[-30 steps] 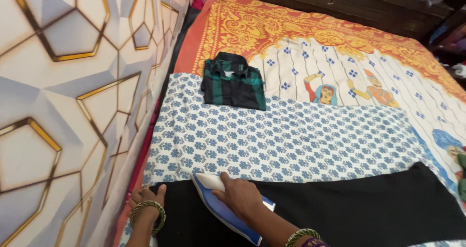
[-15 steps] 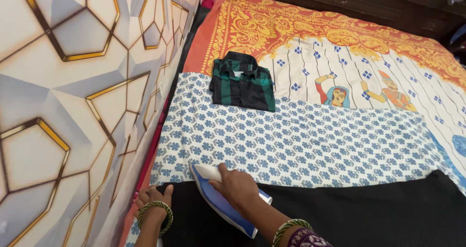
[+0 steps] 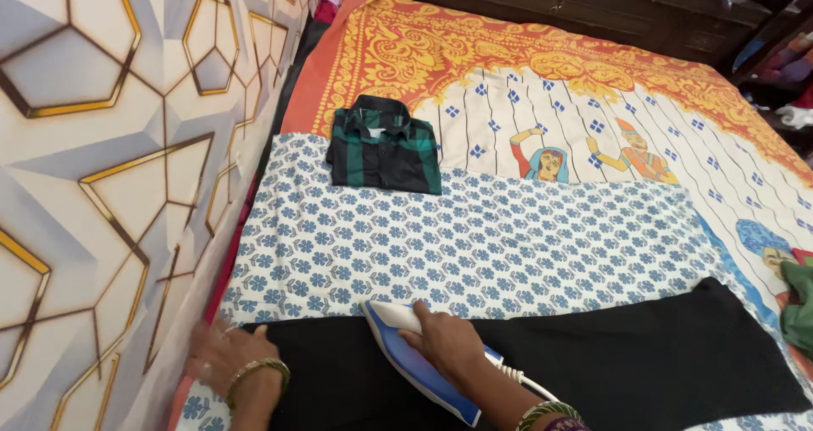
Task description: The person irons a pair of black trousers on a bed. They unfold the trousers, smooth the fabric, and use a blue and white iron to press the legs. The person folds the trousers in half lengthwise and continues ironing the crease.
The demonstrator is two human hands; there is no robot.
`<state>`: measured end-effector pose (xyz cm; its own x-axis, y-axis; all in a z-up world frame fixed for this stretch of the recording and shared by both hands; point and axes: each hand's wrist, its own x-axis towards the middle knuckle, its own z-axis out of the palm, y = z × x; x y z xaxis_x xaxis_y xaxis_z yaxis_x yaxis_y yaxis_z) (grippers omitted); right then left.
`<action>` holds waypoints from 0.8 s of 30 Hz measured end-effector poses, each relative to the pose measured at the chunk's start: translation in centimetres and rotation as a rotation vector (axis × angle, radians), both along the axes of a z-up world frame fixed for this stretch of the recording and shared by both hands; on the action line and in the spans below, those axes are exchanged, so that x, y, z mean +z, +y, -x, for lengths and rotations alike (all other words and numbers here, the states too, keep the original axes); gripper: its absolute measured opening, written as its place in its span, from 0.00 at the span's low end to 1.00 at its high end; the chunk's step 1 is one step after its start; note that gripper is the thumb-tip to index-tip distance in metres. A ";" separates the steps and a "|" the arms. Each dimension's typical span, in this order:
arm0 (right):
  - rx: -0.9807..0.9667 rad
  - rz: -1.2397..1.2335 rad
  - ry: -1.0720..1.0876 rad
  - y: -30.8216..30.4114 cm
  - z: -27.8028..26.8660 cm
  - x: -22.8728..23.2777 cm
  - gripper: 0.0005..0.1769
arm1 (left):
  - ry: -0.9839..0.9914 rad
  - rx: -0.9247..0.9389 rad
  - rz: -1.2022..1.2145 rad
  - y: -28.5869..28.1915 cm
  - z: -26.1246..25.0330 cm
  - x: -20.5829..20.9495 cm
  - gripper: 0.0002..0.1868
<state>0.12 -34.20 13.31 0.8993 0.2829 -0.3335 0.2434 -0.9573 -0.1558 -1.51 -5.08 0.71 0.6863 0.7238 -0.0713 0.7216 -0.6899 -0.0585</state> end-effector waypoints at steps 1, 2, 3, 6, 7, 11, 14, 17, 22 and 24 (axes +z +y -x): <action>-0.002 -0.016 0.002 -0.2 -0.1 0.0 0.33 | -0.001 -0.161 -0.171 -1.5 0.8 1.1 0.34; -0.003 -0.022 0.002 -0.3 -0.3 -0.1 0.33 | 0.070 -0.391 -0.122 -3.1 1.3 1.9 0.32; -0.003 -0.030 0.007 -0.4 -0.3 -0.2 0.33 | 0.147 -0.620 -0.072 -4.9 1.7 2.1 0.30; 0.009 -0.074 -0.013 -0.2 -0.5 -1.0 0.32 | -0.197 -0.785 -0.092 -9.3 2.0 0.3 0.42; 0.016 -0.085 -0.027 -0.5 -0.8 -1.1 0.32 | -0.503 -0.772 -0.144 -9.8 2.1 -0.5 0.42; 0.046 -0.115 -0.075 -2.1 -1.0 -2.1 0.29 | 0.384 -0.541 0.300 -9.6 1.9 -0.9 0.42; 0.087 -0.102 -0.097 -3.5 -2.1 -2.3 0.29 | 0.338 -0.540 0.233 -8.8 2.2 0.2 0.42; 0.093 -0.059 -0.078 -5.7 -2.6 -2.2 0.30 | 0.386 -0.520 0.278 -8.7 1.7 0.7 0.42; -0.010 -0.001 -0.002 -10.8 -3.1 -2.6 0.35 | 0.490 -0.486 0.354 -8.6 0.9 0.8 0.43; -0.020 0.010 -0.026 -13.3 -3.2 -2.7 0.34 | 0.502 -0.478 0.380 -8.3 0.6 1.0 0.43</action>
<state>3.27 -47.46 10.57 0.9133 0.2614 -0.3124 0.2278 -0.9636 -0.1402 -2.11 -13.33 1.71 0.7370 0.2221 -0.6384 0.2911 -0.9567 0.0032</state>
